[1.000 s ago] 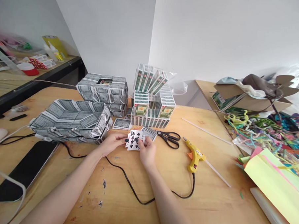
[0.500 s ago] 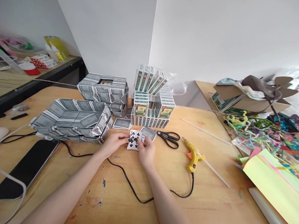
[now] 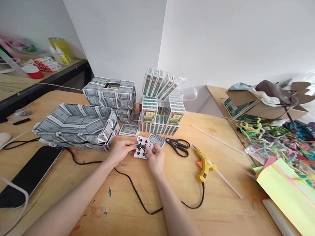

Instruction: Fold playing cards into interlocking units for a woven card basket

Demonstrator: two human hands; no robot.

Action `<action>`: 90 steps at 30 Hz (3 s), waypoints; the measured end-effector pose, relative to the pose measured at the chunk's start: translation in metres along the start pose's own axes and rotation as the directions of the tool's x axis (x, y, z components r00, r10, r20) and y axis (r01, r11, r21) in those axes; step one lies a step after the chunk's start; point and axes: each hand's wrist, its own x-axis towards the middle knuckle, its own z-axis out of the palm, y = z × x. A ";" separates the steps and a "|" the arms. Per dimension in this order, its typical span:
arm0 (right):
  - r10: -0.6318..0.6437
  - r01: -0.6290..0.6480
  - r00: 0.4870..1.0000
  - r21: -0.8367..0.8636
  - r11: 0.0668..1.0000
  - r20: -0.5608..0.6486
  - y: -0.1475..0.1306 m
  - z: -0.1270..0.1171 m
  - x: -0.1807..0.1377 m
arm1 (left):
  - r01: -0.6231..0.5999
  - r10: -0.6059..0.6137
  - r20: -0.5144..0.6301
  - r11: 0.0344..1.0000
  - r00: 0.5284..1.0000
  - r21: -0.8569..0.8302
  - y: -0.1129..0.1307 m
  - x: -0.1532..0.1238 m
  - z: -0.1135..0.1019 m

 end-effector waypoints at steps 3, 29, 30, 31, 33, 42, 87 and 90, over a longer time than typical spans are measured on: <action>0.004 -0.004 1.000 0.034 0.999 0.013 -0.001 0.000 0.000 | -0.008 0.009 -0.020 1.000 1.000 0.027 -0.001 0.000 0.001; 0.001 -0.035 0.984 0.184 0.982 0.178 -0.006 0.004 -0.002 | -0.404 0.555 -0.033 0.645 0.831 0.649 -0.013 -0.006 0.011; 0.003 -0.037 0.983 0.184 0.982 0.182 -0.006 0.004 -0.002 | -0.402 0.555 -0.029 0.636 0.831 0.658 -0.012 -0.006 0.010; 0.004 -0.039 0.983 0.184 0.982 0.185 -0.006 0.004 -0.002 | -0.399 0.555 -0.029 0.632 0.831 0.664 -0.012 -0.006 0.010; 0.006 -0.041 0.982 0.186 0.982 0.186 -0.007 0.004 -0.002 | -0.395 0.553 -0.036 0.637 0.832 0.663 -0.013 -0.006 0.010; 0.019 -0.059 0.979 0.191 0.980 0.202 -0.011 0.004 -0.003 | -0.381 0.550 -0.048 0.637 0.834 0.670 -0.013 -0.006 0.010; -0.012 -0.025 0.944 0.106 0.994 0.331 -0.017 0.008 -0.011 | -0.365 0.517 -0.131 0.740 0.846 0.564 -0.009 -0.005 0.007; 0.016 -0.046 0.964 0.107 0.993 0.267 -0.013 0.008 -0.009 | -0.347 0.464 -0.127 0.793 0.877 0.500 -0.010 -0.002 0.005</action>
